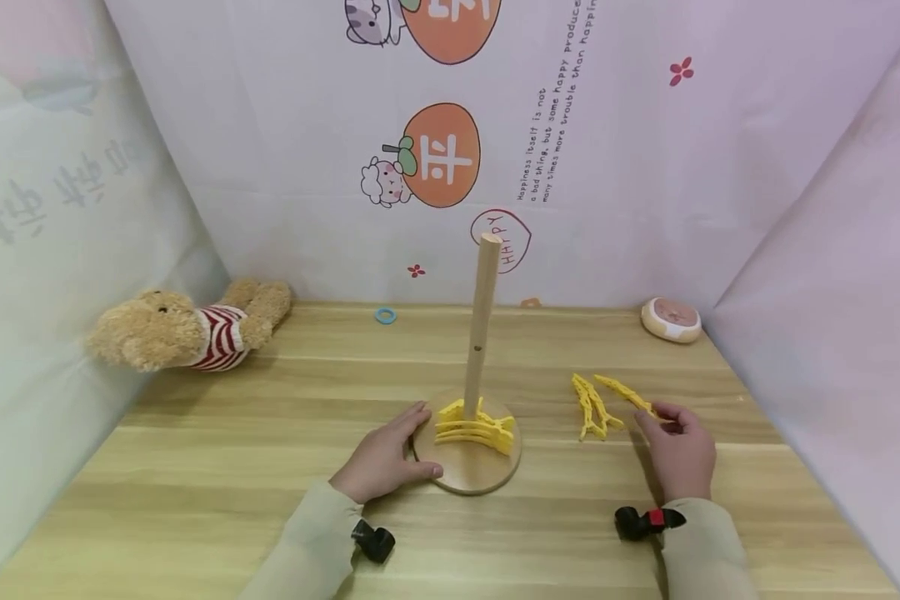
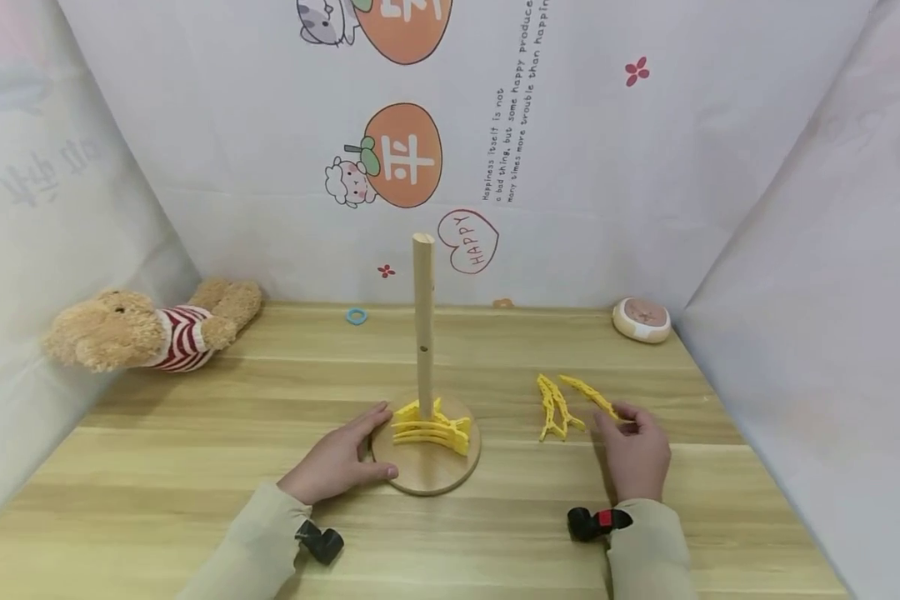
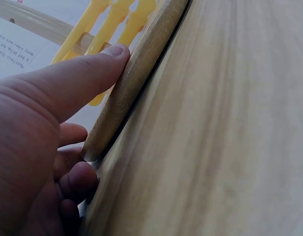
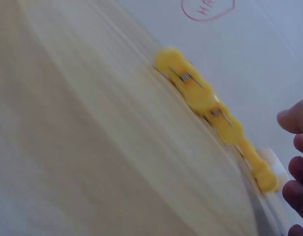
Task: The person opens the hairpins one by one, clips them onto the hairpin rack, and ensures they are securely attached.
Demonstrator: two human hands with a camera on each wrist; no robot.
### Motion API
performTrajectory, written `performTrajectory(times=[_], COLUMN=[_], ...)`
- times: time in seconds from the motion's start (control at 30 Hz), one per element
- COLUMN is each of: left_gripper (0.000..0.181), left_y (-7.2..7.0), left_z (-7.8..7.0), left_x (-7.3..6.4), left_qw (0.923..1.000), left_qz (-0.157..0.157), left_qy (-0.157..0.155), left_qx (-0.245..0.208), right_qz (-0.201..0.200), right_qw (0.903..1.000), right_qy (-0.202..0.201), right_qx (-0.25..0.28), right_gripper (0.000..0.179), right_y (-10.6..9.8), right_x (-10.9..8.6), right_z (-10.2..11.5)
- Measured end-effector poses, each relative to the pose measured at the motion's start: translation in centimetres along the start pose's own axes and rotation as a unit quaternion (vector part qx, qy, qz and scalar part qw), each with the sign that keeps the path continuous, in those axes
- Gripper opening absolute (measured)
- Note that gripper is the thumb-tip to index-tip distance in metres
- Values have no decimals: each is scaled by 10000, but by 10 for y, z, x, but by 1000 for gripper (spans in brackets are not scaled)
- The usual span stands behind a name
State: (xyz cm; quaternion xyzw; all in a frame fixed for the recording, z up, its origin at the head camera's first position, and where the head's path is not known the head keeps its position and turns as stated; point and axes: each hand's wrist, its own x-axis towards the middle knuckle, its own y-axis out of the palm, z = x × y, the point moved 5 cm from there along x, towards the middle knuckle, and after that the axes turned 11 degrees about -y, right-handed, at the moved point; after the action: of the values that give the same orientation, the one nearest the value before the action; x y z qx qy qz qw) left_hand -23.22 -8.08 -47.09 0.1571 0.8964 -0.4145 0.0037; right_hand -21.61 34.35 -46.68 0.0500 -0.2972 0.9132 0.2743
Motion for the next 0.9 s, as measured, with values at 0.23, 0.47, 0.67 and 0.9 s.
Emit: performTrajectory(times=[0.23,0.47,0.67,0.9], left_gripper=[93,95,96,95], left_y=[-5,-5,8,4], left_z=[-5,-4,-9,4], left_x=[4,3,8,3], left_qw=[10000,10000,9997,9999], left_qz=[-46,-56,32,-92], left_qy=[18,16,247,131], left_qx=[40,12,-75,43], right_qz=[748,1240,801,163], right_qw=[9943,9803,9930,9989], right_qy=[-257,-411,13,401], right_qx=[-717,-1478,-868,152], right_gripper=[68,71,71,69], right_y=[-2,-3,-23,-12], right_x=[24,33,26,18], right_z=[-3,-7,-18,-17])
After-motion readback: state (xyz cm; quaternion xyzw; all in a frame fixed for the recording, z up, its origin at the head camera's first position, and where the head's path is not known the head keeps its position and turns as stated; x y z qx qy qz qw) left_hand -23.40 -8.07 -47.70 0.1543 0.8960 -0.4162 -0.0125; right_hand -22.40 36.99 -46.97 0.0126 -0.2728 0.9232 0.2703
